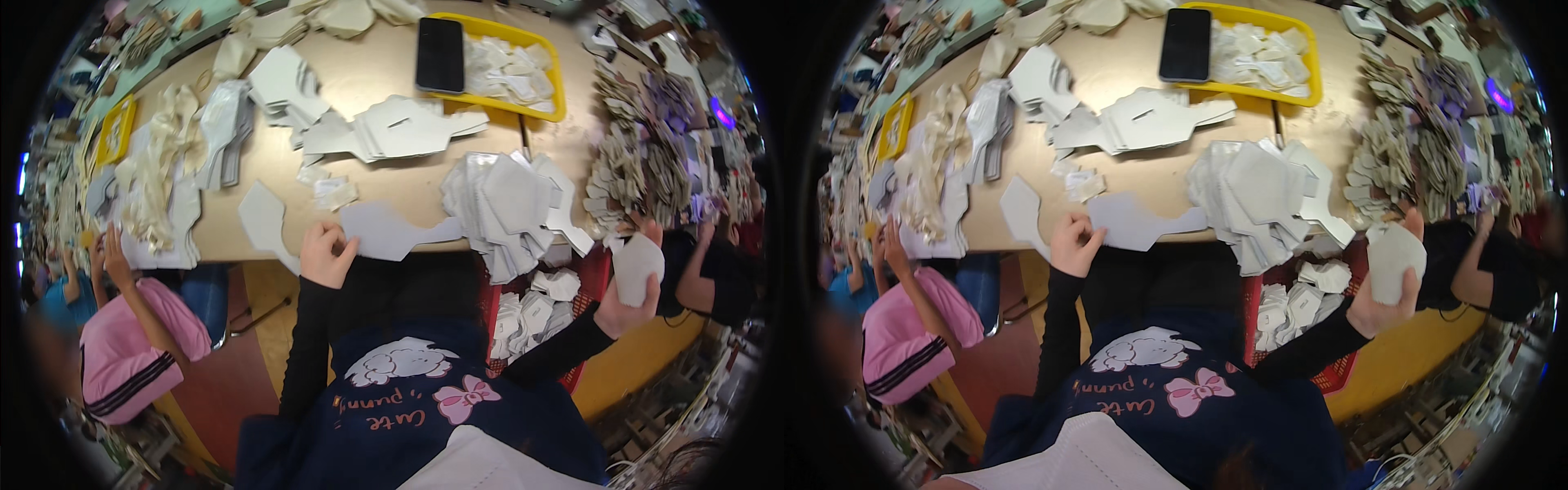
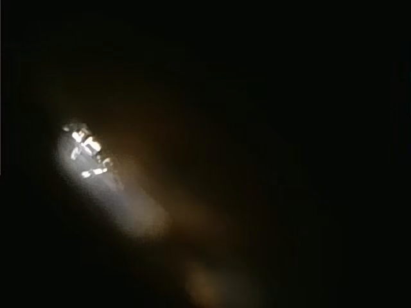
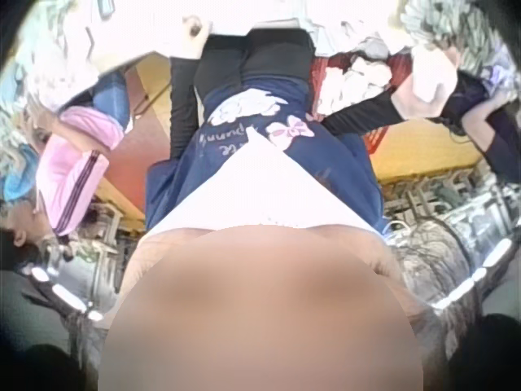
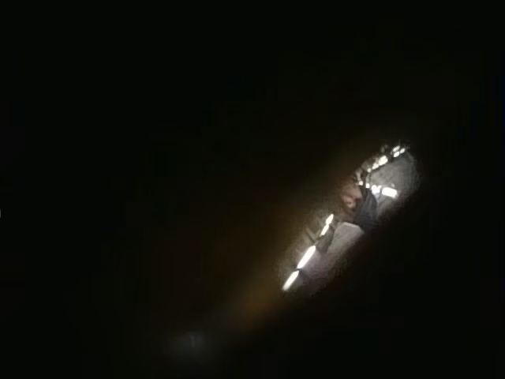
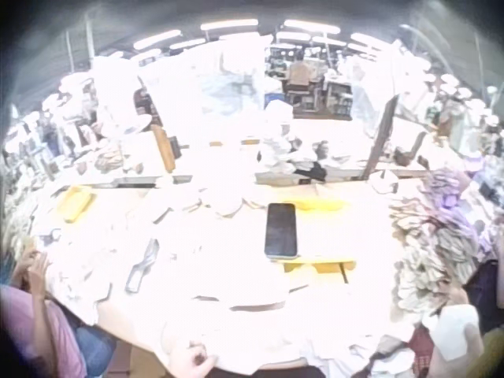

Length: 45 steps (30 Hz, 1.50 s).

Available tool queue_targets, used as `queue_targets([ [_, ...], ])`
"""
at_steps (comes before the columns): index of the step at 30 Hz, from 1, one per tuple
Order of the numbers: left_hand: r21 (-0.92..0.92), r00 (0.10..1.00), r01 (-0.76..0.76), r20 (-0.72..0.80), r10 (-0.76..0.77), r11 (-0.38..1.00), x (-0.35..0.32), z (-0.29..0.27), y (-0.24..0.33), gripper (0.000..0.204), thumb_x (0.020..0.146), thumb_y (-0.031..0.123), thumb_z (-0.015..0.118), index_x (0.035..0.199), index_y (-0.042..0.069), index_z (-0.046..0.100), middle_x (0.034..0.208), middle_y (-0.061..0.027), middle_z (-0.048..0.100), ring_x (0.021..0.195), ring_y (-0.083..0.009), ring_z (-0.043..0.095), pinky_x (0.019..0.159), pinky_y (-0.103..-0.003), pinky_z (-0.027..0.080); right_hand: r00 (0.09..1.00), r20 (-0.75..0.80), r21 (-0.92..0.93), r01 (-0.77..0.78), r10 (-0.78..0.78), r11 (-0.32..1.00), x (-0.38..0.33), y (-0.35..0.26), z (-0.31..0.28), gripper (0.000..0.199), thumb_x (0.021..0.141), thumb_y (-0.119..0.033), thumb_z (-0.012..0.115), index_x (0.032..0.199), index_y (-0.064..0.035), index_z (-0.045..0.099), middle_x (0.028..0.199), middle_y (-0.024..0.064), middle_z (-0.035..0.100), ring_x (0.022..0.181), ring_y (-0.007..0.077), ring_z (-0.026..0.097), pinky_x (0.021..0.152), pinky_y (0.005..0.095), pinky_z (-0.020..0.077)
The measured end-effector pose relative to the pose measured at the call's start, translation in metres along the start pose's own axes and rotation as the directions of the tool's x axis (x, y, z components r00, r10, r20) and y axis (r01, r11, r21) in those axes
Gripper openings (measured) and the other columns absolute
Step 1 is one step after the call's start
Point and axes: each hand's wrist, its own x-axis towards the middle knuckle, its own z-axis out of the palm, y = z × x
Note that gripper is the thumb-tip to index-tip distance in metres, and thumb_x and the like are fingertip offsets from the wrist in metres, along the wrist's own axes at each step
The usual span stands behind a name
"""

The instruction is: The person folds white fabric pieces by hand, aligns edges, and stacks them into neat piles on the table. The person also picks up and transfers stacks of folded pieces to a yellow tray and a red basket.

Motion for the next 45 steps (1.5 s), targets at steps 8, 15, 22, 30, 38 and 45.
queue_targets([
  [8,-0.620,0.976,0.163,0.217,-0.031,0.768,-0.026,-0.007,0.063,0.038,0.090,0.019,0.068,0.122,0.002,0.055,0.119,-0.0186,0.057,0.101,-0.0267,0.060,0.090,-0.036,0.047,0.787,0.586,-0.422,0.090,0.196,0.902,-0.033,0.054,0.069,0.023,0.071,-0.016,0.069,0.085,0.0018,0.066,0.118,0.0169,0.054,0.111,0.0280,0.051,0.097,0.0370,0.0396],
  [15,-0.870,0.985,0.128,0.169,0.045,0.477,-0.048,0.007,0.083,0.056,0.096,0.026,0.063,0.140,-0.001,0.040,0.128,-0.0131,0.055,0.110,-0.0163,0.057,0.092,-0.031,0.048,0.411,0.872,-0.439,0.415,0.267,0.797,-0.086,0.107,0.157,0.017,0.082,-0.014,0.068,0.096,-0.0026,0.069,0.131,0.0184,0.052,0.112,0.0361,0.057,0.096,0.0416,0.0438],
  [22,-0.925,0.908,0.367,0.332,-0.256,0.101,-0.038,0.008,0.065,0.046,0.104,0.034,0.045,0.128,-0.005,0.052,0.117,-0.0091,0.061,0.106,-0.0143,0.058,0.088,-0.026,0.045,0.405,0.742,-0.620,0.111,0.535,0.777,-0.090,0.119,0.154,0.022,0.087,-0.009,0.066,0.108,-0.0025,0.068,0.123,0.0146,0.061,0.107,0.0262,0.062,0.090,0.0329,0.0483],
  [30,-0.693,0.957,0.282,0.159,-0.241,0.663,-0.020,-0.003,0.029,0.036,0.103,0.023,0.047,0.128,-0.002,0.055,0.112,-0.0095,0.065,0.103,-0.0198,0.062,0.094,-0.031,0.045,0.474,0.596,-0.715,-0.056,0.649,0.697,-0.087,0.134,0.150,0.021,0.087,-0.004,0.060,0.107,-0.0033,0.068,0.103,0.0116,0.068,0.083,0.0214,0.064,0.073,0.0297,0.0480],
  [38,0.235,0.974,-0.228,0.050,0.223,0.945,-0.021,0.001,0.003,0.044,0.089,0.019,0.064,0.132,0.014,0.057,0.142,-0.0024,0.051,0.138,-0.0275,0.039,0.111,-0.055,0.026,0.500,0.622,-0.664,-0.069,0.602,0.744,-0.046,0.125,0.149,0.026,0.083,0.000,0.066,0.109,-0.0019,0.068,0.097,0.0080,0.060,0.094,0.0173,0.057,0.084,0.0264,0.0433],
  [45,0.078,0.982,-0.186,-0.014,0.187,0.980,-0.026,0.001,-0.012,0.034,0.087,0.013,0.065,0.120,0.014,0.064,0.128,-0.0001,0.060,0.131,-0.0254,0.047,0.111,-0.052,0.027,0.297,0.724,-0.665,0.059,0.623,0.744,-0.053,0.145,0.166,0.028,0.079,-0.001,0.068,0.107,-0.0001,0.069,0.098,0.0106,0.062,0.096,0.0199,0.059,0.086,0.0275,0.0446],
])
